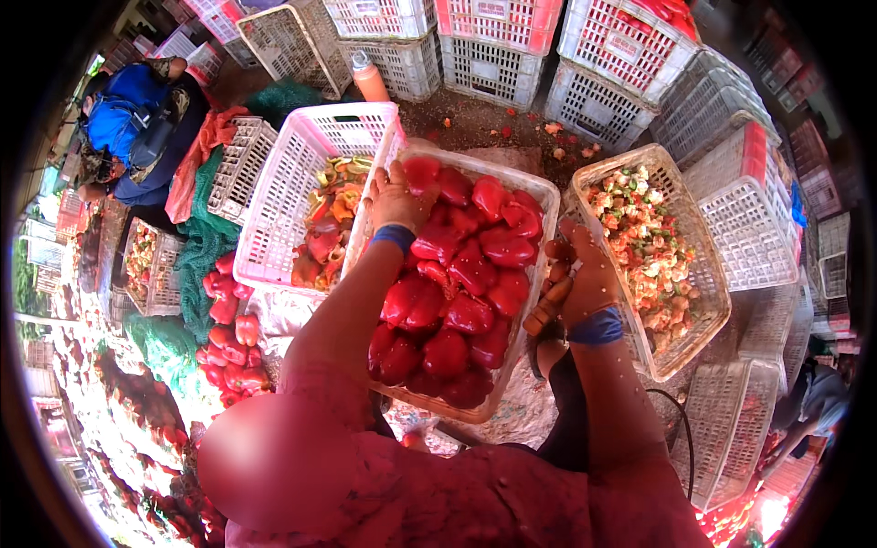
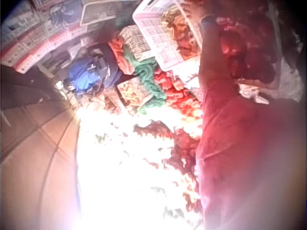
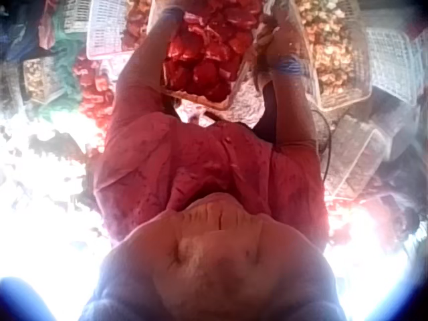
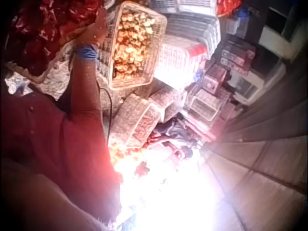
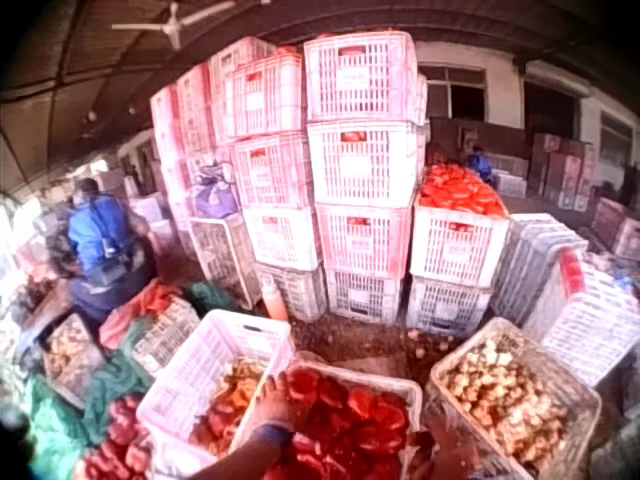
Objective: The person is removing the stems and seeds from red bell peppers using a knife and placing the cleaned pieces into a plastic bin.
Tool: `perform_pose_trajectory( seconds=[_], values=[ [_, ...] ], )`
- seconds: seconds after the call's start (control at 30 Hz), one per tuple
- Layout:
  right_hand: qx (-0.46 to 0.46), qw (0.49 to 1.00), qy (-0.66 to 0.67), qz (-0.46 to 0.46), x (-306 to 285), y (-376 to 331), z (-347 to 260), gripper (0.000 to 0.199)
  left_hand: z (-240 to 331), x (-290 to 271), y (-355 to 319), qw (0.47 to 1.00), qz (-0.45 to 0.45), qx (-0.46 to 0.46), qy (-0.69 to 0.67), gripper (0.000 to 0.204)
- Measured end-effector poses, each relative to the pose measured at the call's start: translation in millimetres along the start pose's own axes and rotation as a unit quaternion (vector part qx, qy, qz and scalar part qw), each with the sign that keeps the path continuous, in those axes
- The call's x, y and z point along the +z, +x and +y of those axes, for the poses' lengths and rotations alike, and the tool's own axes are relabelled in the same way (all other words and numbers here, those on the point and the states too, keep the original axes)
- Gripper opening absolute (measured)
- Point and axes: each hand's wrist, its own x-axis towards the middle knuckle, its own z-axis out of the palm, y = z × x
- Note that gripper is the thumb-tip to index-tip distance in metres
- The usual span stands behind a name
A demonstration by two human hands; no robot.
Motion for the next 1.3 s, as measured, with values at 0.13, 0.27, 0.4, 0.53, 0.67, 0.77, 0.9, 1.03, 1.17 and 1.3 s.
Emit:
perform_pose_trajectory(
  seconds=[0.13, 0.27, 0.4, 0.53, 0.67, 0.77, 0.9, 1.03, 1.17, 1.3],
  values=[
    [-0.095, 0.995, 0.005, 0.002, 36, -26, -7, 0.027, -40, -39, -71, 0.957, 0.140, 0.063, -0.247, 0.071],
    [-0.154, 0.980, 0.042, -0.117, 90, -87, -35, 0.027, -42, -143, -199, 0.920, 0.171, 0.110, -0.335, 0.051],
    [-0.182, 0.960, 0.120, -0.175, 81, -176, -28, 0.028, -55, -213, -327, 0.915, 0.285, 0.108, -0.264, 0.055],
    [-0.209, 0.967, 0.019, -0.147, 11, -241, 7, 0.033, -87, -222, -383, 0.893, 0.305, 0.038, -0.329, 0.055],
    [-0.240, 0.964, -0.064, -0.094, -68, -313, 19, 0.031, -62, -264, -372, 0.886, 0.344, 0.052, -0.307, 0.048],
    [-0.288, 0.954, -0.060, 0.060, -117, -361, -2, 0.032, 2, -277, -342, 0.854, 0.303, 0.095, -0.411, 0.044],
    [-0.377, 0.923, -0.021, 0.070, -126, -389, -13, 0.043, 48, -290, -347, 0.822, 0.259, 0.180, -0.474, 0.047],
    [-0.394, 0.917, -0.062, 0.028, -149, -364, -11, 0.046, 47, -283, -388, 0.804, 0.300, 0.207, -0.470, 0.050],
    [-0.424, 0.897, -0.115, -0.036, -128, -337, -18, 0.043, -23, -271, -418, 0.844, 0.313, 0.080, -0.429, 0.049],
    [-0.429, 0.885, -0.115, -0.142, -60, -306, -5, 0.036, -139, -249, -441, 0.833, 0.417, -0.074, -0.357, 0.048]
  ],
)
